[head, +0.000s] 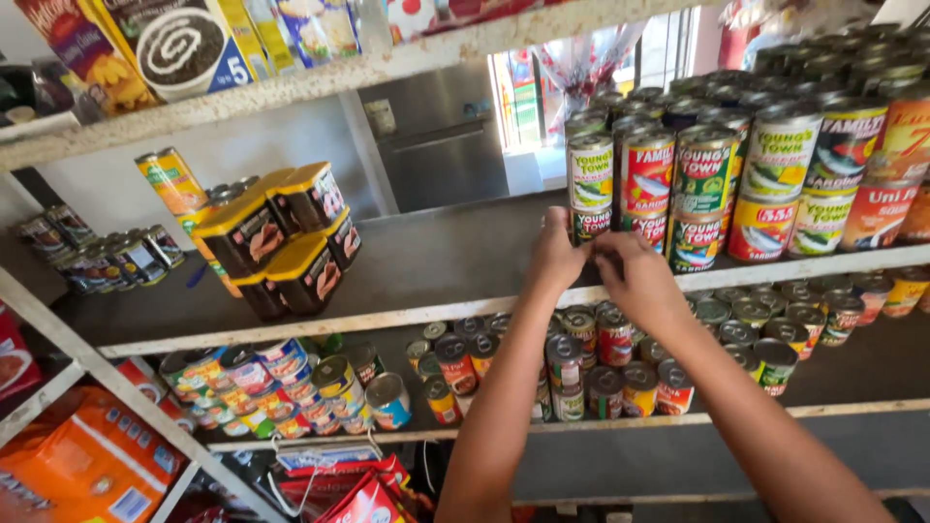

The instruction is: Stocking canned goods onto grocery store shelves from a cardboard box.

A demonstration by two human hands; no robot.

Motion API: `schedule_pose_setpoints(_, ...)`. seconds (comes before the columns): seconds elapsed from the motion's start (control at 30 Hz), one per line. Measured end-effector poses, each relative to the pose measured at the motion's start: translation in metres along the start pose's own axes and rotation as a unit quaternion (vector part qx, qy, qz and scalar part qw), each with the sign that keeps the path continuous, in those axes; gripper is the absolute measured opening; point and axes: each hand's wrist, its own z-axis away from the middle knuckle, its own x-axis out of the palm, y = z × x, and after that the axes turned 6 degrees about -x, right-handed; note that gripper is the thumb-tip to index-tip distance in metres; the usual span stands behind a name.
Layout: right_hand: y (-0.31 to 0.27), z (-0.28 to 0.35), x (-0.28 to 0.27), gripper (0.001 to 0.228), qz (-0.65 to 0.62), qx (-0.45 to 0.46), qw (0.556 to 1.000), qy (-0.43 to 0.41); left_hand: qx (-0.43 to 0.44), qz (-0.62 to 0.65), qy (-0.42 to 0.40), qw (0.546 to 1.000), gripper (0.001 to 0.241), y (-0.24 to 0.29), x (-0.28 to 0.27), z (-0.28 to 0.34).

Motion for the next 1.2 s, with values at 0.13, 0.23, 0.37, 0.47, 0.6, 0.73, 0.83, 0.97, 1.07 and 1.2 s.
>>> schedule_pose_setpoints(0.13,0.004,0.001,0.000,0.029,-0.022,0.045,0.999,-0.001,-0.001,0.007,-0.010,1.000,0.050,-0.004,0.009,-0.010)
schedule_pose_setpoints(0.23,0.004,0.005,0.002,0.034,0.006,0.022,1.000,-0.021,-0.001,0.023,-0.021,1.000,0.046,-0.005,0.009,-0.010)
schedule_pose_setpoints(0.37,-0.006,0.004,0.000,0.039,0.029,0.067,0.997,-0.039,0.007,0.028,-0.020,0.999,0.047,-0.015,0.016,-0.012)
schedule_pose_setpoints(0.47,-0.010,0.003,0.000,0.040,0.031,0.102,0.992,-0.061,-0.007,0.010,-0.050,0.999,0.054,-0.024,0.015,-0.015)
schedule_pose_setpoints(0.6,0.008,0.031,-0.005,0.032,-0.014,-0.016,1.000,0.004,0.008,-0.045,-0.026,0.999,0.072,-0.006,0.012,0.000)
schedule_pose_setpoints(0.73,0.016,0.076,-0.045,0.023,-0.060,-0.041,0.995,0.063,0.217,-0.059,0.120,0.967,0.055,0.081,0.000,0.062)
schedule_pose_setpoints(0.83,0.056,0.120,-0.068,0.023,-0.116,0.013,0.989,0.096,0.181,0.075,0.064,0.979,0.022,0.084,0.048,0.116)
schedule_pose_setpoints(0.97,0.129,0.180,-0.100,0.024,-0.068,0.116,0.990,0.046,0.136,0.179,-0.102,0.969,0.021,0.082,0.150,0.185)
schedule_pose_setpoints(1.07,0.178,0.215,-0.130,0.024,-0.074,0.215,0.974,-0.006,-0.007,0.230,-0.162,0.960,0.032,0.068,0.233,0.226)
schedule_pose_setpoints(1.2,0.244,0.267,-0.150,0.026,-0.108,0.307,0.944,-0.055,-0.158,0.237,-0.146,0.947,0.060,0.046,0.315,0.273)
